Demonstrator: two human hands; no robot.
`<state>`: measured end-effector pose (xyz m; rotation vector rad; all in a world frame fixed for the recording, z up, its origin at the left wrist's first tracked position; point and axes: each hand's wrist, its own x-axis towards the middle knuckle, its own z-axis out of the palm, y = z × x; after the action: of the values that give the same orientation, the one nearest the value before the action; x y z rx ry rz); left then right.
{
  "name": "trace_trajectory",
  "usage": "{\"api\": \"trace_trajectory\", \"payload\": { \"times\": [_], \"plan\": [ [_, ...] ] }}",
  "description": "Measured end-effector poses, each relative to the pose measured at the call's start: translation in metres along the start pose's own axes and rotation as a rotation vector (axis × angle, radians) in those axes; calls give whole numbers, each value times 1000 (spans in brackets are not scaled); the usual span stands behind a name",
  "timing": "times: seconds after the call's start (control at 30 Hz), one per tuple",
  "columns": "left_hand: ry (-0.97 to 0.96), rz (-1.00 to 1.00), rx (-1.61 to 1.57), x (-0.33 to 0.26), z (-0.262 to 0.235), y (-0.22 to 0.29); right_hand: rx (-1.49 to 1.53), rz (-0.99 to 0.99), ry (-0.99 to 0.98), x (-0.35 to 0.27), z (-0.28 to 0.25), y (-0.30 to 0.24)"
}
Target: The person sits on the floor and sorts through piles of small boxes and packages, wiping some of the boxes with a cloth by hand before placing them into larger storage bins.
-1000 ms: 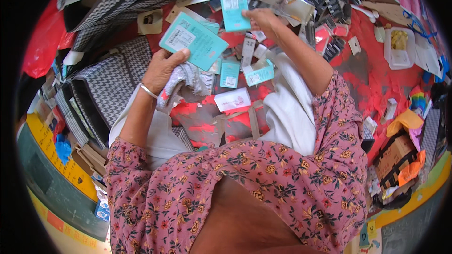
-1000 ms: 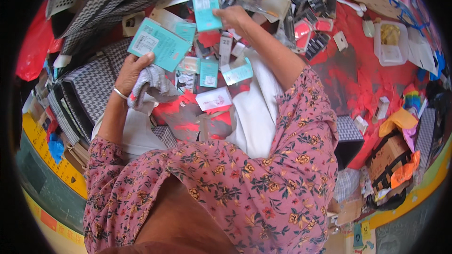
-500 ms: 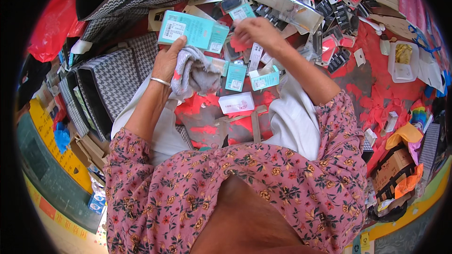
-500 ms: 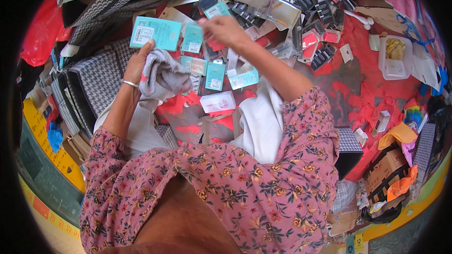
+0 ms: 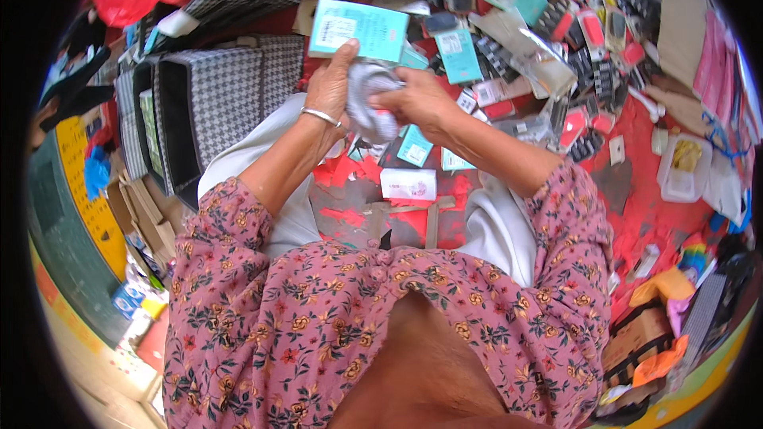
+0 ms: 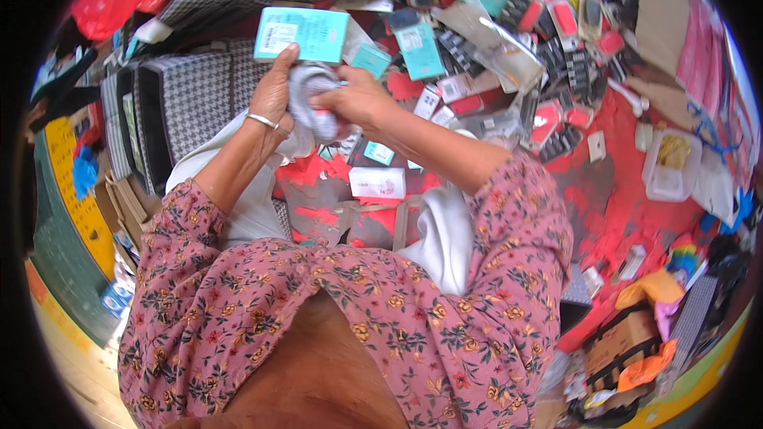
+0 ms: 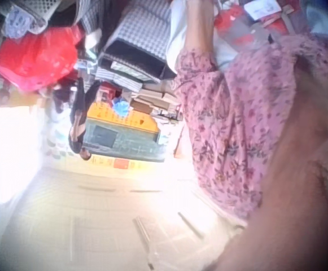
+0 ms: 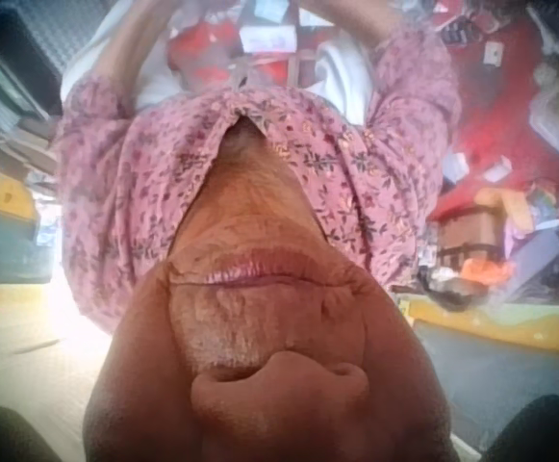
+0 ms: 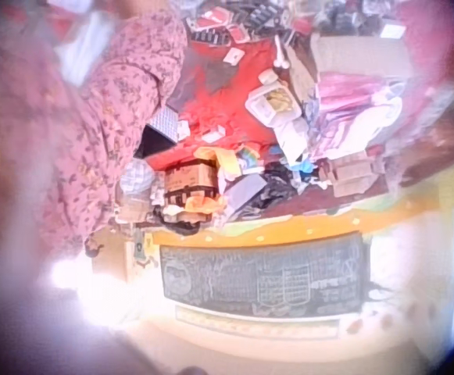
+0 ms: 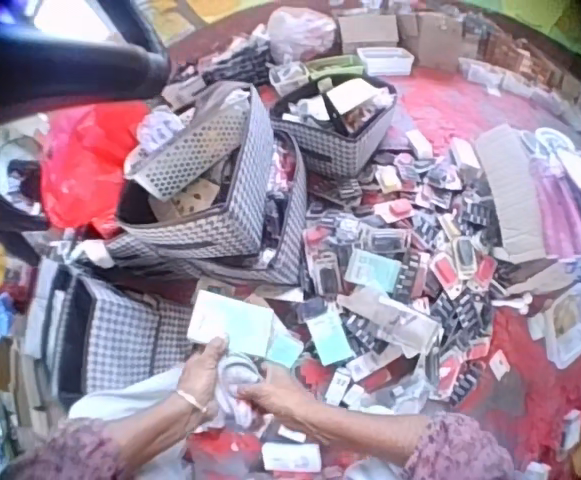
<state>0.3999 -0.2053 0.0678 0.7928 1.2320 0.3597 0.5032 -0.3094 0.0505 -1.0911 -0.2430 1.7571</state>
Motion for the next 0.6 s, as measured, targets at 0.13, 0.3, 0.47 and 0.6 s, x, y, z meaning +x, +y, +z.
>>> {"api": "trace_trajectory", "payload": {
  "times": [0.13, 0.3, 0.47, 0.6],
  "plan": [
    [-45, 82, -11, 2, 0, 24, 12, -229, 135, -20, -37, -12],
    [-70, 98, 43, 21, -15, 10, -385, -605, 414, -67, -31, -76],
    [-341, 280, 237, -7, 15, 18, -1132, -723, 512, -26, 11, -90],
    [-408, 263, -8, -6, 15, 35, -1356, -955, 564, -4, 54, -102]
  ]
}}
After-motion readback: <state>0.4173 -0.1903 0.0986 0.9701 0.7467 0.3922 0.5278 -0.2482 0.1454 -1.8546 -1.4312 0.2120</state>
